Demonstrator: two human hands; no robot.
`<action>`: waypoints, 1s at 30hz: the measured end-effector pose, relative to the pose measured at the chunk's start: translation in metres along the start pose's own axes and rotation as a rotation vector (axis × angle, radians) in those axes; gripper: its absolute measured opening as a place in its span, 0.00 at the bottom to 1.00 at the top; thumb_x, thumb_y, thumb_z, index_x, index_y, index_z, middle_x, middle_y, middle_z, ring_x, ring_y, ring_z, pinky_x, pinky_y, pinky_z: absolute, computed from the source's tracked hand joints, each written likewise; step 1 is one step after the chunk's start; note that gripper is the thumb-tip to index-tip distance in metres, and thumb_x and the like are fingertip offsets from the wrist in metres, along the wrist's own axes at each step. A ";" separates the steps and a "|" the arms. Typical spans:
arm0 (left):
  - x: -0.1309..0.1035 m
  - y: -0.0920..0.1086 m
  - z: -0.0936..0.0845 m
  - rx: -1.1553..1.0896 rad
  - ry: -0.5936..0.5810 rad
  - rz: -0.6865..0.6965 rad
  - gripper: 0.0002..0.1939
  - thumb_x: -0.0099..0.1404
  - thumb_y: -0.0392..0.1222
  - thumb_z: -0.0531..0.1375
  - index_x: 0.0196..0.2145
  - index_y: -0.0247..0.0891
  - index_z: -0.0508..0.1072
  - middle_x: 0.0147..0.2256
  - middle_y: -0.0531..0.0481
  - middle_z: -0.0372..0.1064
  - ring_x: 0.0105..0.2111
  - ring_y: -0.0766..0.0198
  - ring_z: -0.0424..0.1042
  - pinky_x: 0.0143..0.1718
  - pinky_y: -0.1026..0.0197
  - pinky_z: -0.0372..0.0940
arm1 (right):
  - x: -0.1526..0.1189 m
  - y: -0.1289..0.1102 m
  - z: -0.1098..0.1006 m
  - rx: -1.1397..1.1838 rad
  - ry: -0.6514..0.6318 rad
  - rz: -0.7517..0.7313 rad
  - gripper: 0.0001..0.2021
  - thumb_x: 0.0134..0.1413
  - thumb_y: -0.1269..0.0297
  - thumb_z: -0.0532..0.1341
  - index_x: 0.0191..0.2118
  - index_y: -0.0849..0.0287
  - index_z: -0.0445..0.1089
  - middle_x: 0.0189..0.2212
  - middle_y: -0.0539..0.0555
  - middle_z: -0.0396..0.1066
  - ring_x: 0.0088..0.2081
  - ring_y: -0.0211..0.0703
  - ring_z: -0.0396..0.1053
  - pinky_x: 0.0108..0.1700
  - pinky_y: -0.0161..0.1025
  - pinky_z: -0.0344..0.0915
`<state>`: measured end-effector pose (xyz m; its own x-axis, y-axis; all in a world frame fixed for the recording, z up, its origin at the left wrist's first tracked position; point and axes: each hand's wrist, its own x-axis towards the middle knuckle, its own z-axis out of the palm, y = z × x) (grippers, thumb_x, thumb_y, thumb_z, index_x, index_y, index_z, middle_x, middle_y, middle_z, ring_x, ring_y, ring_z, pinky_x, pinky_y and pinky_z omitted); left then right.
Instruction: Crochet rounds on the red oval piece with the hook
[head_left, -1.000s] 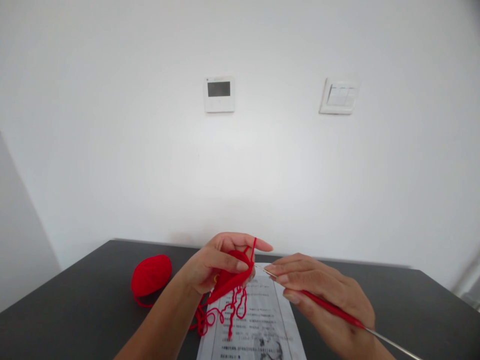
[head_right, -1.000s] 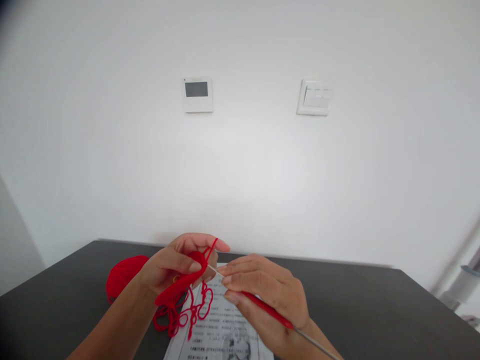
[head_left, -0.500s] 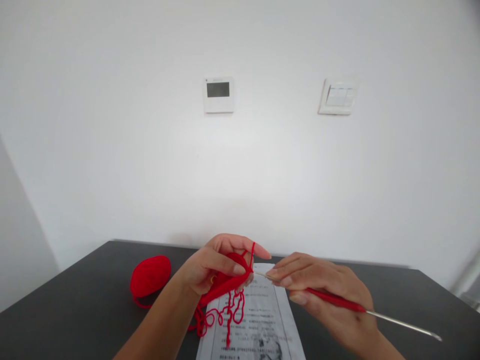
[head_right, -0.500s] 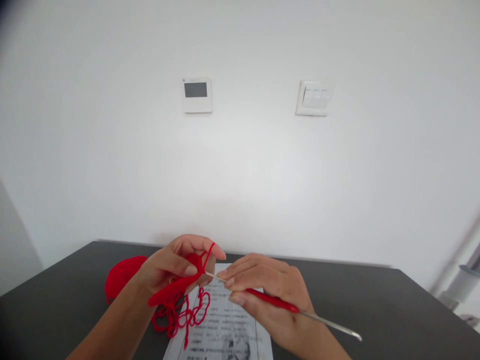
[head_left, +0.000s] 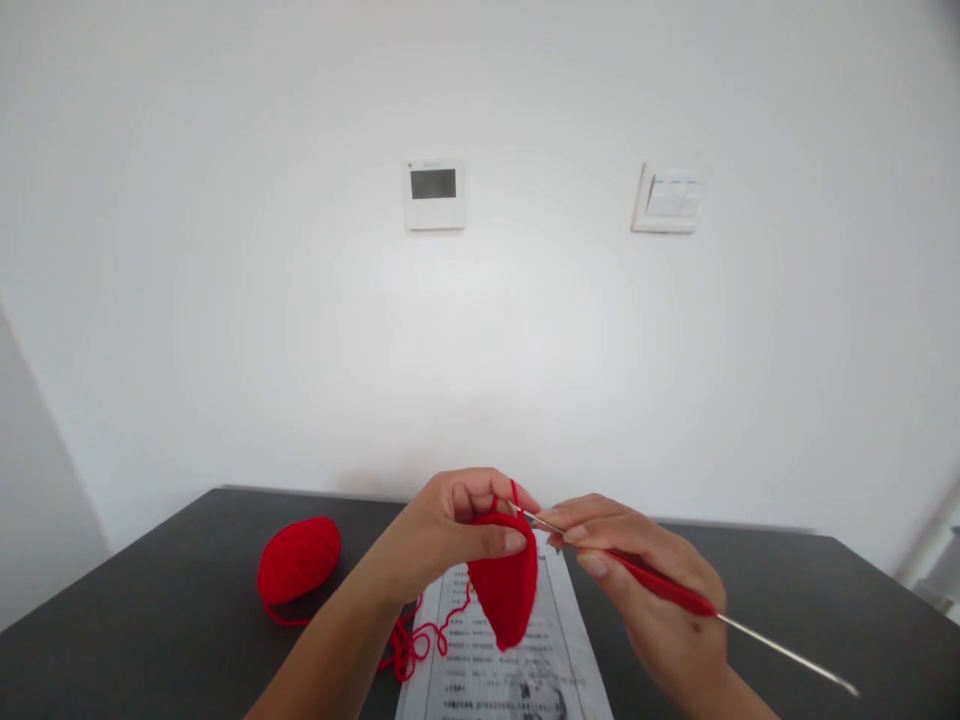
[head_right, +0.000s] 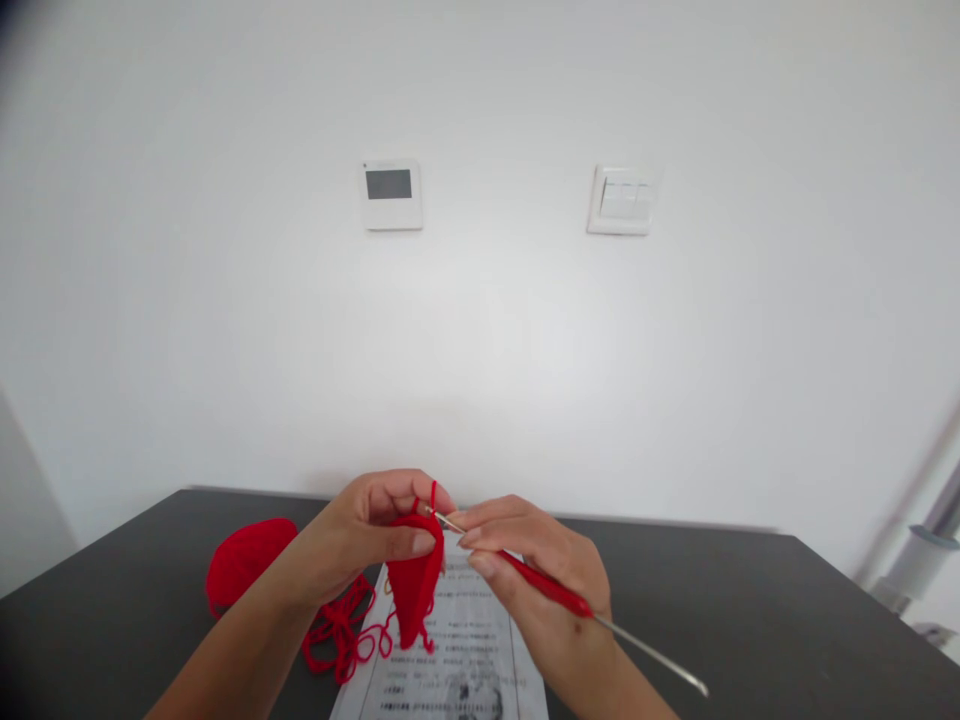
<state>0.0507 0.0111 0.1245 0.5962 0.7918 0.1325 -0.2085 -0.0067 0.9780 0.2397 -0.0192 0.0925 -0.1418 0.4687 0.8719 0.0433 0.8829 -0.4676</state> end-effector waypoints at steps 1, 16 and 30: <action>0.000 0.001 0.002 0.007 0.011 0.001 0.10 0.50 0.37 0.68 0.33 0.35 0.76 0.24 0.53 0.72 0.23 0.71 0.67 0.26 0.68 0.59 | 0.001 -0.001 -0.001 -0.083 -0.023 -0.039 0.11 0.55 0.77 0.60 0.39 0.54 0.73 0.38 0.54 0.76 0.42 0.43 0.73 0.42 0.39 0.72; 0.001 -0.002 0.009 0.213 0.160 0.027 0.20 0.53 0.36 0.64 0.45 0.38 0.71 0.28 0.55 0.69 0.28 0.68 0.67 0.32 0.64 0.60 | 0.012 0.000 -0.007 -0.329 -0.205 -0.199 0.08 0.57 0.75 0.57 0.38 0.60 0.72 0.38 0.58 0.75 0.41 0.43 0.73 0.41 0.38 0.72; 0.000 0.001 0.011 0.239 0.238 0.101 0.14 0.53 0.33 0.60 0.40 0.38 0.72 0.27 0.57 0.62 0.25 0.71 0.62 0.27 0.66 0.55 | 0.010 0.003 -0.015 -0.144 -0.100 0.028 0.06 0.56 0.73 0.60 0.36 0.55 0.73 0.36 0.55 0.77 0.39 0.44 0.76 0.38 0.38 0.73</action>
<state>0.0589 0.0048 0.1275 0.3786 0.8999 0.2165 -0.0528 -0.2125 0.9757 0.2530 -0.0115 0.1017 -0.2364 0.4941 0.8367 0.1889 0.8680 -0.4592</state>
